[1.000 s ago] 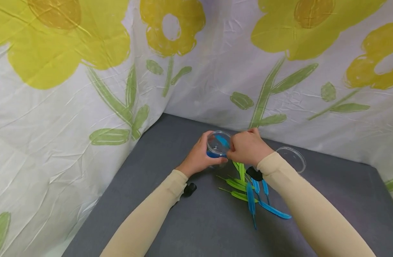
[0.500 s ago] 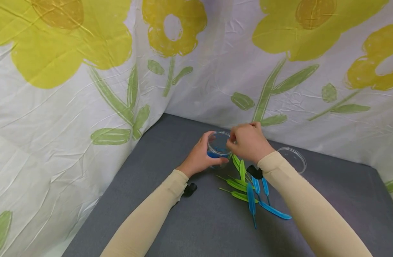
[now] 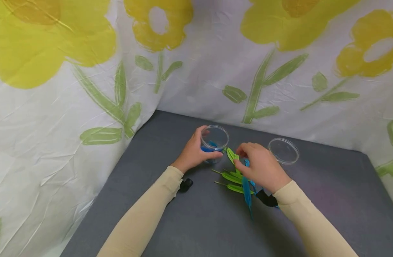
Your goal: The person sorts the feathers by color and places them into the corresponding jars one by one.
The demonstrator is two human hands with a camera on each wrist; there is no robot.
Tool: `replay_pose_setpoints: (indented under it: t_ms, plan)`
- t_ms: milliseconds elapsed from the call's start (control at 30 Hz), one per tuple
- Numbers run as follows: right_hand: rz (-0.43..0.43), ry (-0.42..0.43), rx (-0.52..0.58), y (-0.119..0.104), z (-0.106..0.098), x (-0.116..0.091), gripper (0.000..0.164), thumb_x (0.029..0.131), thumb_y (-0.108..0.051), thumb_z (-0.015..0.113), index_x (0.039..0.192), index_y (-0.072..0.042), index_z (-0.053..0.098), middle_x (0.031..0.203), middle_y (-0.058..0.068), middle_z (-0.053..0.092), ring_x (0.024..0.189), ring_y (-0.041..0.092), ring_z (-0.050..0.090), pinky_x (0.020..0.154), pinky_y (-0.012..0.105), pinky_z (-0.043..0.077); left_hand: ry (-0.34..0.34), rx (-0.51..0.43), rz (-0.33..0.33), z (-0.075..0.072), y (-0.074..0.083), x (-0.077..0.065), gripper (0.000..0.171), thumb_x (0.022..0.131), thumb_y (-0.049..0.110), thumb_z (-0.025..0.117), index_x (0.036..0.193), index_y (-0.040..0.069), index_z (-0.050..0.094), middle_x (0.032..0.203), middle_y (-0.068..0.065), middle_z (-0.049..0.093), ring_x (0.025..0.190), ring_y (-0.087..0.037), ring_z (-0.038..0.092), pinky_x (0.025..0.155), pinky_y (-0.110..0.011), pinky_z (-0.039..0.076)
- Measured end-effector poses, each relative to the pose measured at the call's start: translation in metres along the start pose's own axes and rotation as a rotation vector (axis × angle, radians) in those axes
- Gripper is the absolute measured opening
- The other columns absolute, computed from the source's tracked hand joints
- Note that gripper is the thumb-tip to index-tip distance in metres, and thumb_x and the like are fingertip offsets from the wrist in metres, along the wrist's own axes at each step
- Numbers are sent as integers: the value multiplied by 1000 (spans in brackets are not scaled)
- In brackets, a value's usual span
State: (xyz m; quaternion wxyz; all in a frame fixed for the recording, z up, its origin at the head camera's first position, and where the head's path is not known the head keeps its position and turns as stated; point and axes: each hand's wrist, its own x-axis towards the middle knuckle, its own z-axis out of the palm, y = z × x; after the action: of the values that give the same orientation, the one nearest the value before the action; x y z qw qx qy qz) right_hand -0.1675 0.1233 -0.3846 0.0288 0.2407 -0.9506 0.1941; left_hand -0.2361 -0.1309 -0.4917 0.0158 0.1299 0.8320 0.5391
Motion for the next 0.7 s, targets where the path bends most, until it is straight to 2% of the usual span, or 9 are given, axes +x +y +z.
replay_pose_setpoints:
  t_ms: [100, 200, 367, 533, 700]
  plan:
    - [58, 26, 19, 5, 12, -35, 19, 97, -23, 80, 110, -11, 72, 104, 6, 73, 97, 24, 71, 84, 47, 62, 14, -1, -6, 1, 0, 1, 120, 74, 67, 93, 168, 37, 23, 166, 1, 46, 155, -23, 45, 122, -56, 45]
    - [157, 42, 20, 8, 25, -70, 20, 95, -22, 84, 108, -11, 73, 102, 4, 74, 95, 23, 73, 82, 45, 62, 13, -7, -5, 0, 0, 2, 121, 73, 65, 95, 167, 38, 24, 166, 3, 46, 155, -22, 45, 123, -56, 44]
    - [324, 25, 0, 10, 44, -112, 22, 88, -27, 90, 96, -14, 74, 88, -3, 69, 82, 14, 65, 72, 38, 56, -2, -10, 4, 1, 2, 2, 121, 74, 64, 95, 168, 36, 23, 167, 2, 46, 156, -24, 43, 123, -59, 42]
    - [422, -42, 21, 12, 60, -128, 26, 86, -35, 92, 87, -17, 72, 82, -4, 64, 76, 10, 58, 67, 35, 51, -2, 1, -5, 1, 2, 3, 121, 75, 65, 94, 169, 37, 22, 168, 1, 44, 157, -22, 42, 125, -59, 41]
    - [449, -68, 34, 13, 70, -131, 27, 86, -33, 92, 83, -17, 70, 77, -3, 59, 68, 11, 52, 61, 33, 45, -6, 5, -11, 2, 3, 3, 123, 74, 66, 94, 169, 36, 22, 169, 1, 44, 157, -21, 42, 125, -59, 41]
